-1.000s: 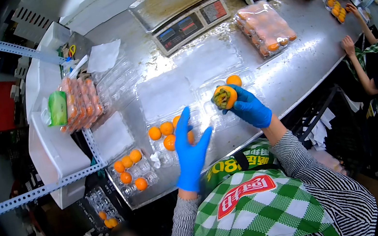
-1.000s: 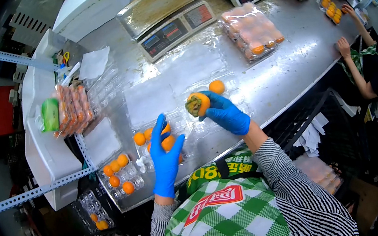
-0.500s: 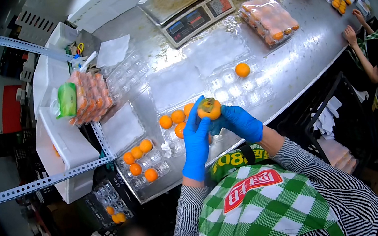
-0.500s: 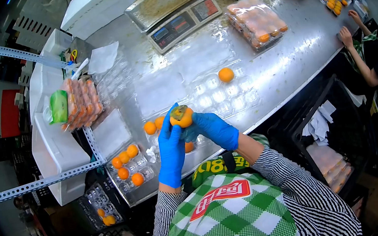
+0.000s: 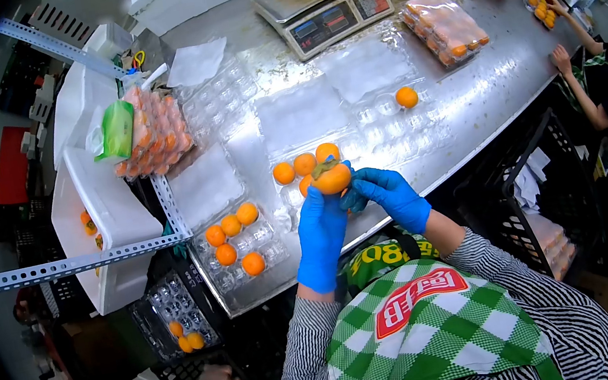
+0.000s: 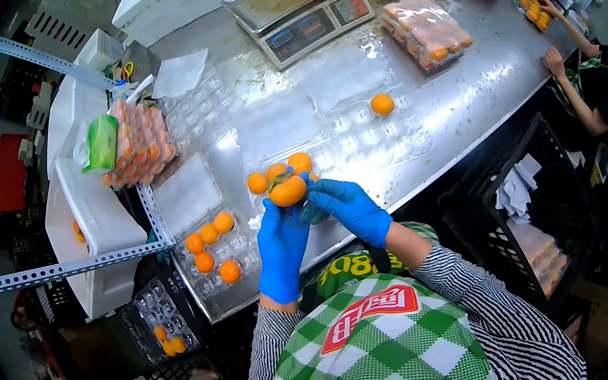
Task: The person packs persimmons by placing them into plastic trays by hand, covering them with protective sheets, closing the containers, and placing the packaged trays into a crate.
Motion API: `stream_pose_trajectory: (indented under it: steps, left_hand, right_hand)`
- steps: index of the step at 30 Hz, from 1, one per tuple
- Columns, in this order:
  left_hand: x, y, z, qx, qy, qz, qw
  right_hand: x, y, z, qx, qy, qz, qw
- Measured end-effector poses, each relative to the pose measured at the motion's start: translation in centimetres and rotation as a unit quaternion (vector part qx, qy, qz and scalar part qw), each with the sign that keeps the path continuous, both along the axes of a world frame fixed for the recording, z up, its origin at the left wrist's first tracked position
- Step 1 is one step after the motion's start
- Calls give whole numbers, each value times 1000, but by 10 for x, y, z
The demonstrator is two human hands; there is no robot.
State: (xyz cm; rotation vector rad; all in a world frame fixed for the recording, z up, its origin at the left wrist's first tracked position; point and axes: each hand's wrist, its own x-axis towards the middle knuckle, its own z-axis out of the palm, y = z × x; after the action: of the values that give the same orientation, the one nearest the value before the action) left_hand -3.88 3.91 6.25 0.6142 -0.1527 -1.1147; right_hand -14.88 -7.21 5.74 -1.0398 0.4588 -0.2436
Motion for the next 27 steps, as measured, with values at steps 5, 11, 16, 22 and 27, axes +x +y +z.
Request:
stream_pose_trajectory:
  steps: [5,11,16,22,27]
  left_hand:
    - [4,9,2,-53,103,-6,993]
    - [6,6,-8,-26,159,-28,987]
    - [-7,-7,-4,118,77,-40,989]
    - [-7,-8,-20,201,15,-68,977]
    - [-13,-21,8,220,-38,-71,972]
  right_hand:
    - [1,16,18,-2,-9,-34,999]
    - [0,23,23,-361,0,-170,917]
    - [3,10,6,-504,-13,-168,847]
    - [-12,-8,-9,-57,39,-144,987]
    - [-17,-18,-26,50,15,-137,989]
